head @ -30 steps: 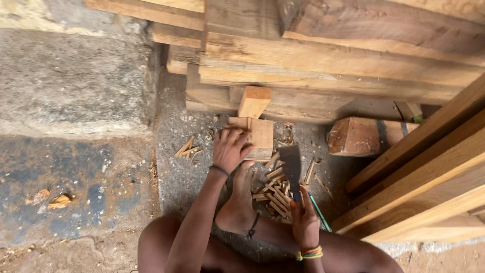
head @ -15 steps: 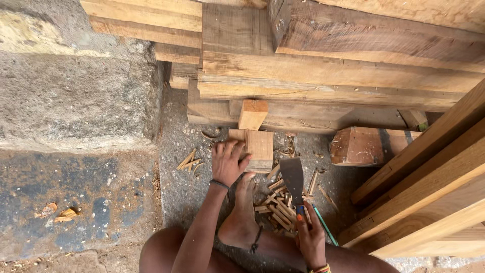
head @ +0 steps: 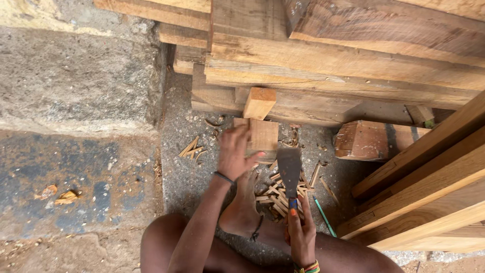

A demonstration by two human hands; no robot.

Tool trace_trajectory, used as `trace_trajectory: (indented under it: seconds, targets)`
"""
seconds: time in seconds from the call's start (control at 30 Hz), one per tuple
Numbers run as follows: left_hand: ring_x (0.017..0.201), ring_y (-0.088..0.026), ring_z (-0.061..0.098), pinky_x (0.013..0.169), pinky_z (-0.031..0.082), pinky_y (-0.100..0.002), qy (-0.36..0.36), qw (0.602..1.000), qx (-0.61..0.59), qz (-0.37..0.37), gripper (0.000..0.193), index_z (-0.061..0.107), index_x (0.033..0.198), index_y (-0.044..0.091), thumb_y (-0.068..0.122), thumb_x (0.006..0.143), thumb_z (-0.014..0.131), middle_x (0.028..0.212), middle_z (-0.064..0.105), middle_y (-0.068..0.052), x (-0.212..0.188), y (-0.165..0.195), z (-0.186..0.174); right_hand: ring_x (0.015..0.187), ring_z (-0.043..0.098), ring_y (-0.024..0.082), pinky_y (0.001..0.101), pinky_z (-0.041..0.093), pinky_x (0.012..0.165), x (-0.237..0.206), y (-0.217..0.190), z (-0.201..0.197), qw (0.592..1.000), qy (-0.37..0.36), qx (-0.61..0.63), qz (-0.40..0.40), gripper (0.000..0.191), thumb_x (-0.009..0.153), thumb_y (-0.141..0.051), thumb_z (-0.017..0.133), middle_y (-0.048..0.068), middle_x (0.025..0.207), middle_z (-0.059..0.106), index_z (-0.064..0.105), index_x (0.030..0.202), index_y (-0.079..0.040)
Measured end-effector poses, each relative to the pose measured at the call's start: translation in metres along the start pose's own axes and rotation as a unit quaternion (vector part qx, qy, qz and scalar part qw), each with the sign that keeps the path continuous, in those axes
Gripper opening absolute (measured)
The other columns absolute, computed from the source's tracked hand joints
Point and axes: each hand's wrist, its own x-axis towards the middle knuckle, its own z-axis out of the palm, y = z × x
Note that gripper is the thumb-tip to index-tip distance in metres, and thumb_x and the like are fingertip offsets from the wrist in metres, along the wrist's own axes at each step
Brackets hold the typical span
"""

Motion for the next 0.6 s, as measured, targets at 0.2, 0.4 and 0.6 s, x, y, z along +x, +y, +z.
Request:
trace_trajectory:
  seconds: [0.2,0.4,0.6]
  targets:
    - [0.117,-0.031,0.064,0.1,0.051,-0.045,-0.144,0.965,-0.188,0.115,0.073,0.061,0.136,0.009,0.069,0.096,0.055,0.117,0.072,-0.014,-0.013,0.062,0.009,0.044,0.047,0.006,0.0252,0.036,0.033,0.005,0.003,0.026,0.998,-0.051,-0.034,-0.026,0.057,0.099,-0.02,0.054,0.001,0.067,0.062,0.043,0.153,-0.007]
    - [0.09,-0.024,0.072,0.091,0.057,-0.044,-0.263,0.94,-0.148,0.156,0.055,0.076,0.095,0.015,0.064,0.101,0.05,0.071,0.073,-0.006,-0.025,0.078,0.015,0.038,0.041,0.008,0.0273,0.031,0.031,-0.002,-0.009,0.038,0.993,-0.068,0.021,0.091,0.057,0.099,-0.017,0.05,0.003,0.063,0.057,0.039,0.154,-0.005]
    - [0.091,-0.026,0.073,0.088,0.058,-0.042,-0.217,0.951,-0.175,0.13,0.057,0.076,0.078,0.013,0.06,0.102,0.055,0.067,0.072,-0.007,-0.02,0.069,0.012,0.04,0.042,0.008,0.0272,0.031,0.034,0.003,-0.02,0.047,0.994,-0.064,-0.002,0.088,0.056,0.099,-0.013,0.05,0.003,0.062,0.058,0.042,0.153,-0.004]
